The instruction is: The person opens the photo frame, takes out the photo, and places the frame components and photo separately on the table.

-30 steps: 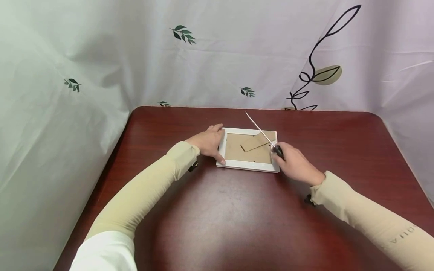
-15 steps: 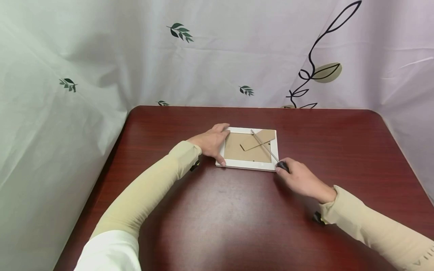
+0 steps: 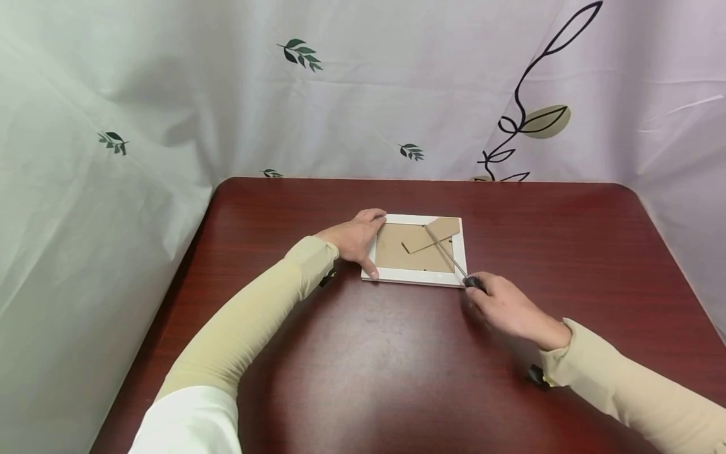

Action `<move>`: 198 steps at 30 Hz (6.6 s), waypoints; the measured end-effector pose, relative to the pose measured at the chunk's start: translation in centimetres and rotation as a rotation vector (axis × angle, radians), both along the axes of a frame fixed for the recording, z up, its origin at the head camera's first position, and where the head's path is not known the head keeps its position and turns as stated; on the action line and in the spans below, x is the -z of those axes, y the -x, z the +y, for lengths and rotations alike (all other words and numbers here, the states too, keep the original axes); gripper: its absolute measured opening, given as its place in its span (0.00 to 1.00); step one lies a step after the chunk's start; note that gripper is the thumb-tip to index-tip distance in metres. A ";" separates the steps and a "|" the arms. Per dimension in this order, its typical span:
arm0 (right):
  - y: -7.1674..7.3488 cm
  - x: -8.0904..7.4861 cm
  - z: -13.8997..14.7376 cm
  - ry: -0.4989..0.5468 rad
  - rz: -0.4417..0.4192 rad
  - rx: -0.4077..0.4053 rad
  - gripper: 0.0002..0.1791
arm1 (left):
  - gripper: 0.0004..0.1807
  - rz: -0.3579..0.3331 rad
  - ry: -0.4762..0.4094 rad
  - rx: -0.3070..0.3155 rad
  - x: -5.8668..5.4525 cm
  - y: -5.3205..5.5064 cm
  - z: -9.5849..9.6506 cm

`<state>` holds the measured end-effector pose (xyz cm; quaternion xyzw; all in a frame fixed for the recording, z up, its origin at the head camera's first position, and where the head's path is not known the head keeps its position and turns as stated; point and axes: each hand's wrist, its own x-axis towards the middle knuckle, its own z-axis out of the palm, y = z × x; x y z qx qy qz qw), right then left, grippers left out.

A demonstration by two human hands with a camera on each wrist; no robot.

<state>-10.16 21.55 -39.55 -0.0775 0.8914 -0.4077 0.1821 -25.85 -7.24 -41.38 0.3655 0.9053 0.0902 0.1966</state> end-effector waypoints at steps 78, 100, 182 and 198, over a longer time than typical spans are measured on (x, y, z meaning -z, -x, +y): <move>3.0 -4.7 -3.5 0.443 -0.571 0.175 0.11 | 0.72 0.087 0.089 -0.033 -0.7 -0.7 1.2; 2.3 -2.9 -1.4 0.344 -0.416 0.154 0.21 | 0.72 0.070 0.053 -0.045 -0.2 -0.7 0.9; 4.3 -3.9 -2.3 0.518 -0.614 0.119 0.22 | 0.68 0.029 0.100 -0.028 -0.3 -0.3 1.0; 3.6 -4.1 -2.1 0.623 -0.625 0.169 0.18 | 0.70 0.022 0.099 -0.042 -0.2 0.0 1.4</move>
